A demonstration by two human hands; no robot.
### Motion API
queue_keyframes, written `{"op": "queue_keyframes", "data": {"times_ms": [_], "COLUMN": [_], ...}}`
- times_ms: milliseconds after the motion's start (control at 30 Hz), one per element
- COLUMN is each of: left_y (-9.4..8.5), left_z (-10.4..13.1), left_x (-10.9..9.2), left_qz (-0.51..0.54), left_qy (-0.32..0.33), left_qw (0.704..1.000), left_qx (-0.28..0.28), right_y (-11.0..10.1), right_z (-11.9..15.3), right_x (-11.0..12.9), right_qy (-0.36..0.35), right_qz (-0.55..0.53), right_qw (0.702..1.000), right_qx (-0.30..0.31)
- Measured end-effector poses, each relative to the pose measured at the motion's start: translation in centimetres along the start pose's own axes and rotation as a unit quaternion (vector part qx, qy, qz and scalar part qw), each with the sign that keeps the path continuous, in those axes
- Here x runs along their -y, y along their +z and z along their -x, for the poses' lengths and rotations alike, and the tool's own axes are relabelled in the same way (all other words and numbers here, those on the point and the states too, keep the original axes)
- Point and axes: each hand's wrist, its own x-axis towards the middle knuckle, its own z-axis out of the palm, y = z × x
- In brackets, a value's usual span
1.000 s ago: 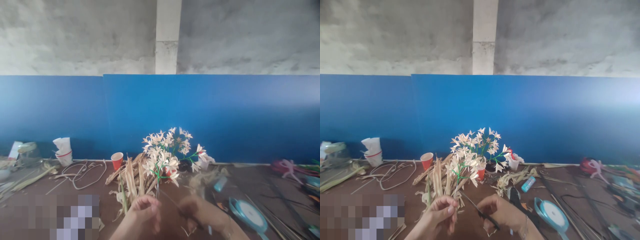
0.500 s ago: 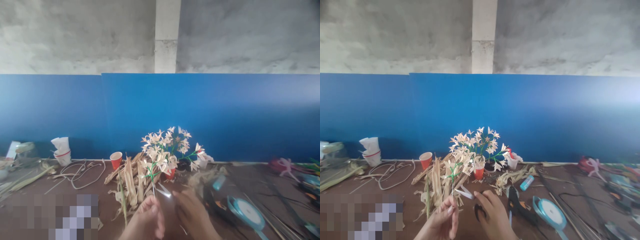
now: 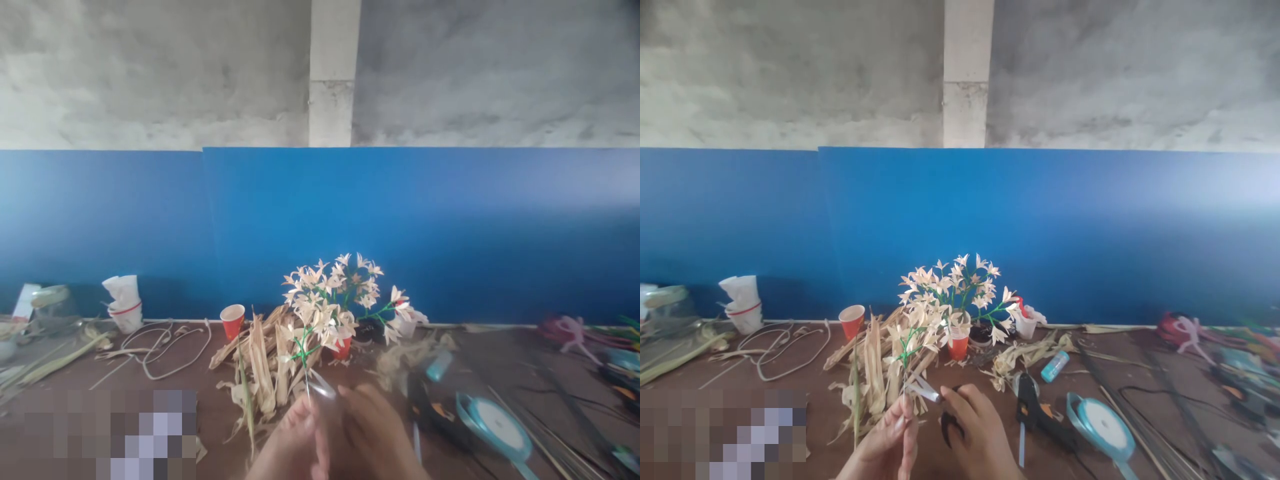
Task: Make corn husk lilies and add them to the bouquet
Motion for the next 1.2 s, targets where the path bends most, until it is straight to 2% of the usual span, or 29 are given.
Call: {"op": "queue_keyframes", "data": {"times_ms": [167,667,833,1000,1200], "left_y": [-0.6,0.4,0.6,0.2,0.2], "left_z": [0.0,0.3,0.2,0.2,0.3], "left_x": [0.0,-0.1,0.2,0.4,0.4], "left_qz": [0.012,0.003,0.000,-0.005,-0.022], "left_qy": [0.006,-0.023,-0.067,-0.086,-0.114], "left_qw": [0.999,1.000,0.997,0.995,0.992], "left_qx": [0.036,-0.002,-0.027,-0.042,-0.056], "right_y": [-0.1,-0.2,0.9,2.0,1.1], "right_z": [0.2,-0.3,-0.5,-0.3,-0.8], "right_x": [0.1,0.9,0.8,0.2,1.1], "right_qy": [-0.029,-0.057,-0.036,-0.028,0.007], "right_qz": [-0.026,-0.022,-0.036,-0.007,0.077], "right_qw": [0.999,0.997,0.999,1.000,0.997], "right_qx": [-0.014,-0.048,-0.019,-0.006,0.001]}}
